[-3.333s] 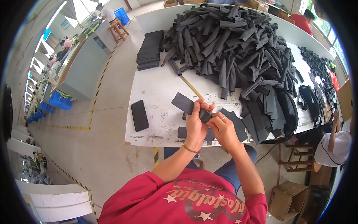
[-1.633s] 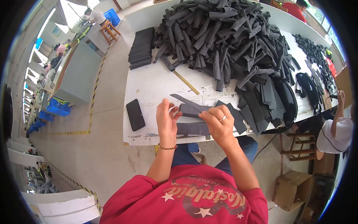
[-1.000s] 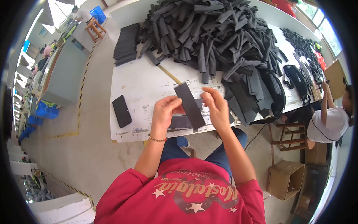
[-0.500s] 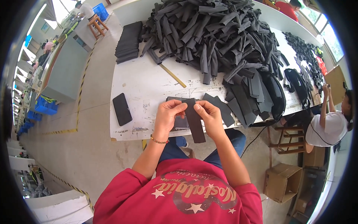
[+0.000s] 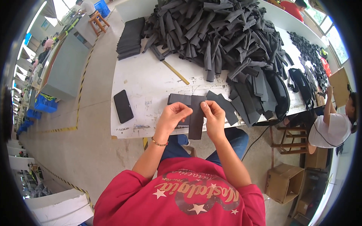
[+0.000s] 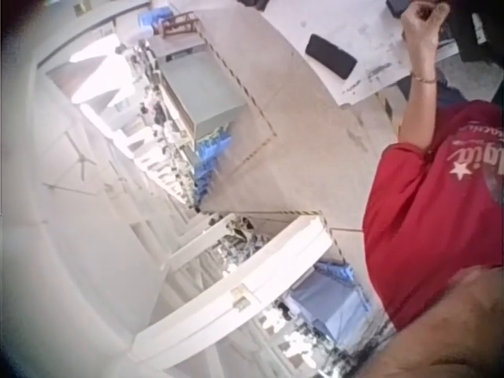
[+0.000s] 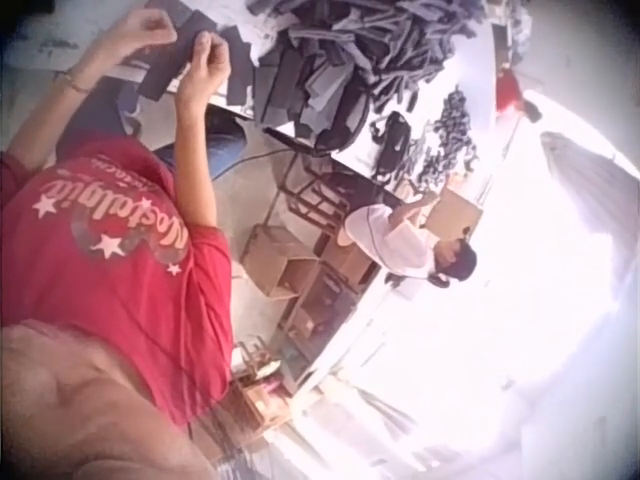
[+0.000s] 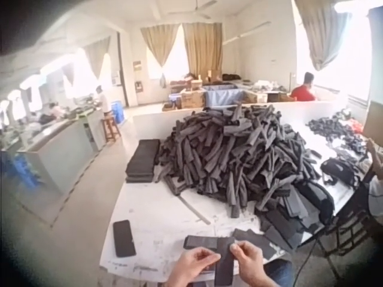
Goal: Inspecting and handling grey foam parts at a manufacturing workbench.
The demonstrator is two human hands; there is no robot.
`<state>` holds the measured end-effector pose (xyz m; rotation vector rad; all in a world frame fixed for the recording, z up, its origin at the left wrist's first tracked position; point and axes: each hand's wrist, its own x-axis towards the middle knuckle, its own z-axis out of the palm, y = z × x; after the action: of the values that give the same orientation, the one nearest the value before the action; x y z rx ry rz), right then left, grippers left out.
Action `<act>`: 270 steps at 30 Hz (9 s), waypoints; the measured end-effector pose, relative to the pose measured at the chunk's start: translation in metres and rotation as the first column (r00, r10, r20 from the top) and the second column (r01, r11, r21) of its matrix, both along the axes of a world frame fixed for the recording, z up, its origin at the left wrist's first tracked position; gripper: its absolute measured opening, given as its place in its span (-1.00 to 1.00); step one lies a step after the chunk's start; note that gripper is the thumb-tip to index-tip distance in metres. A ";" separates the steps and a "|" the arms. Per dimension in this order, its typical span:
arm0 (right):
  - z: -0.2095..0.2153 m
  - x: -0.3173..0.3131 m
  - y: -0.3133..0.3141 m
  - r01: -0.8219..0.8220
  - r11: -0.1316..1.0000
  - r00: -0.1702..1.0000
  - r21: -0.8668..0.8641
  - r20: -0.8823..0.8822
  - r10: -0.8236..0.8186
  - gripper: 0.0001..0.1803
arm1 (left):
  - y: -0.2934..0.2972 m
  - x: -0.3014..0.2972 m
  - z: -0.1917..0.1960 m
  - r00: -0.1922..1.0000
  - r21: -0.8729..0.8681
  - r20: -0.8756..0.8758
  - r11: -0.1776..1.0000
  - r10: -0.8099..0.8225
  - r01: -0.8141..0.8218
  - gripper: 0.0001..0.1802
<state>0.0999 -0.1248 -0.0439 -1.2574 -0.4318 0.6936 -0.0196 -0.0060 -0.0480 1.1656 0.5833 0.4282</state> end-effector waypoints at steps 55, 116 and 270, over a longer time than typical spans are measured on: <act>0.004 0.015 -0.007 0.174 0.984 0.985 -0.024 0.002 -0.174 -0.61 | -0.010 0.003 -0.006 0.989 0.022 -0.036 0.990 -0.142 0.143 -0.78; -0.033 0.056 -0.029 0.401 0.871 0.552 -0.283 0.834 0.017 -0.94 | 0.134 -0.010 -0.046 0.845 0.532 -0.039 0.727 0.534 -0.434 -0.73; 0.039 -0.007 -0.030 0.111 0.975 0.279 -0.195 0.947 0.157 -0.37 | -0.038 0.007 0.029 0.900 -0.326 0.322 0.927 0.293 -0.185 -0.51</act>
<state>0.0925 -0.1549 -0.0049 -1.8290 -1.4409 -0.1544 -0.0125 -0.0440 -0.0191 0.7088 0.4451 0.7317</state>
